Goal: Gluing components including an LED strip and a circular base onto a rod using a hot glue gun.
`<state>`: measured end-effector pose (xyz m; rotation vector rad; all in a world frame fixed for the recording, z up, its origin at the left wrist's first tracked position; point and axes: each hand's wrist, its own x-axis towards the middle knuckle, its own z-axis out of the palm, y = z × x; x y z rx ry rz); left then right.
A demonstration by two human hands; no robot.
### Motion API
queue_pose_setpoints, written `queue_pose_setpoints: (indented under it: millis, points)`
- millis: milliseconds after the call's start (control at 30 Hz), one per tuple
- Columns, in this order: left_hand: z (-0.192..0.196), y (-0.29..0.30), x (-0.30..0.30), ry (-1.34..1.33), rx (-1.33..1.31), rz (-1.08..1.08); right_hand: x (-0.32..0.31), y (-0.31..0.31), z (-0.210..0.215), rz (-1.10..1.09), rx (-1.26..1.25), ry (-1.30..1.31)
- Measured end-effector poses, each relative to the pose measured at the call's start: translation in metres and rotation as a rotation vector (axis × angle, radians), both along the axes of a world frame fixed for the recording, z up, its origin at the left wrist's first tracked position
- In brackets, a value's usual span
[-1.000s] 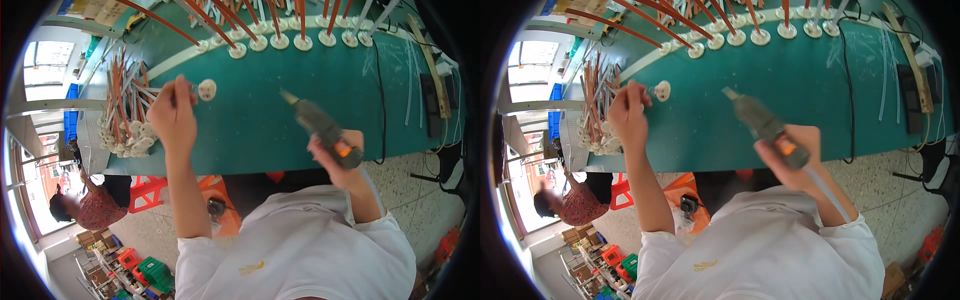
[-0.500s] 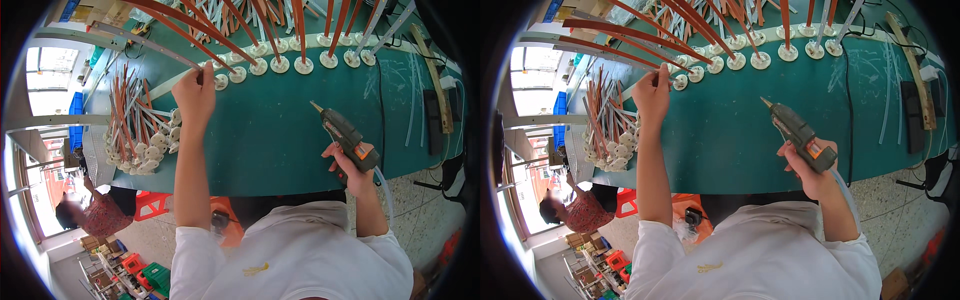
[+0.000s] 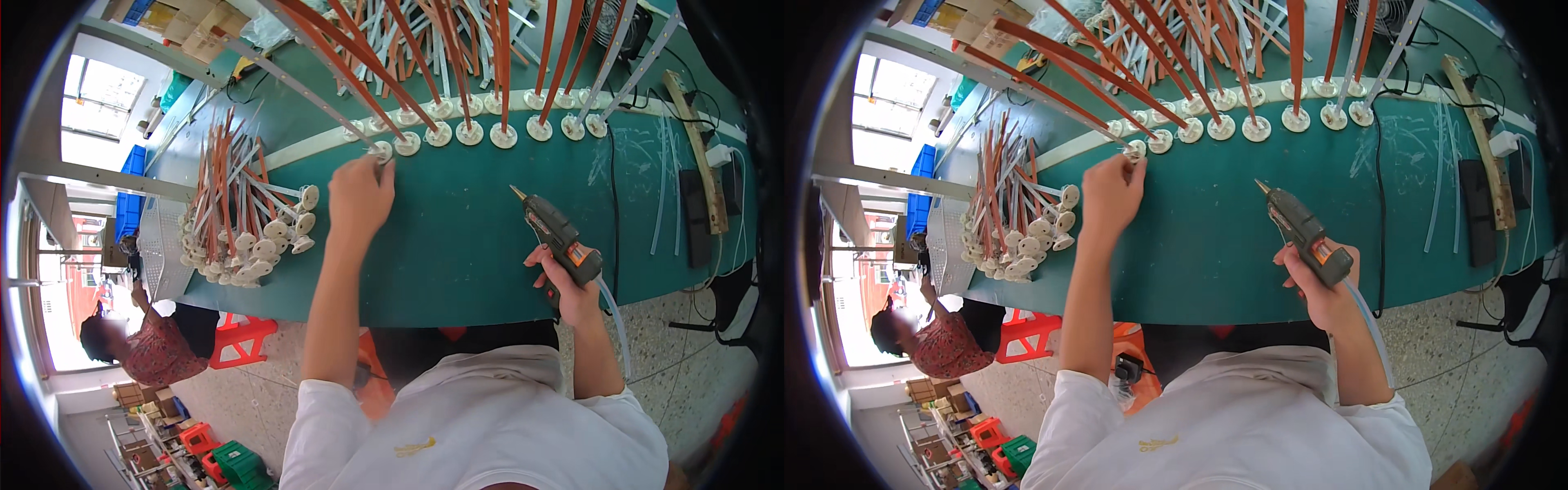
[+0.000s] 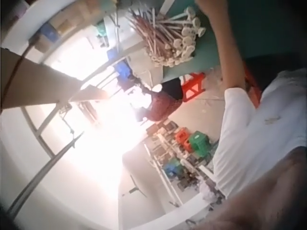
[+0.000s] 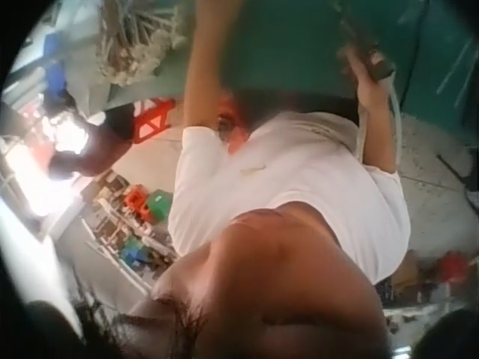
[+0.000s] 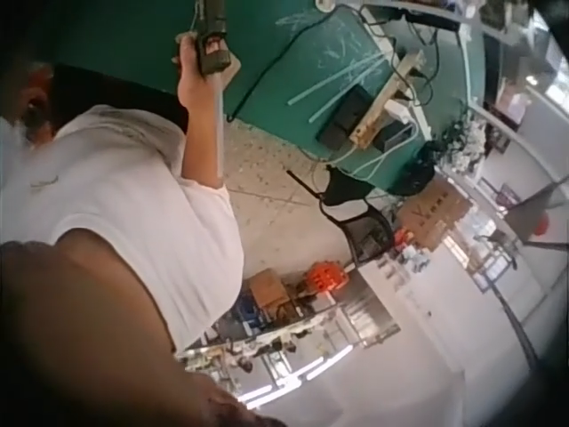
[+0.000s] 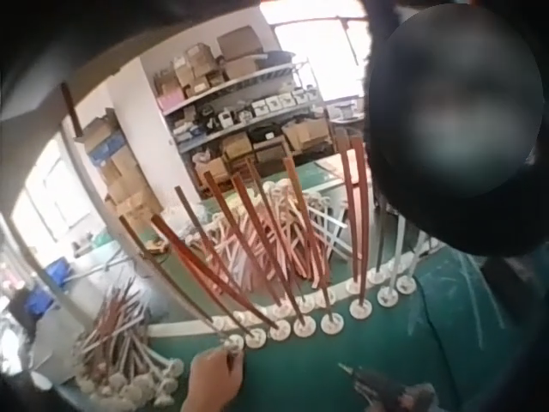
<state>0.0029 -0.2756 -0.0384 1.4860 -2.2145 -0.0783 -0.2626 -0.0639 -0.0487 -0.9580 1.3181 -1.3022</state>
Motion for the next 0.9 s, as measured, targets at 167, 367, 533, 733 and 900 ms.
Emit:
queue_pose_setpoints:
  millis: [167,367,533,733,900]
  points:
    - [0.020,0.028,0.014,0.033,0.078,-0.051,0.001,0.001,-0.010,-0.005,-0.024,0.010]
    - [0.076,0.041,0.108,0.228,-0.236,0.175,-0.001,0.011,-0.015,-0.052,-0.046,0.092]
    - [0.085,0.030,0.255,-0.031,-0.389,0.399,0.002,0.004,-0.012,-0.013,-0.081,0.102]
    - [0.068,0.037,0.265,-0.105,-0.113,0.201,0.004,0.000,-0.015,-0.025,-0.117,0.117]
    - [0.074,0.043,0.260,-0.136,-0.101,0.116,0.005,0.000,-0.015,-0.017,-0.115,0.139]
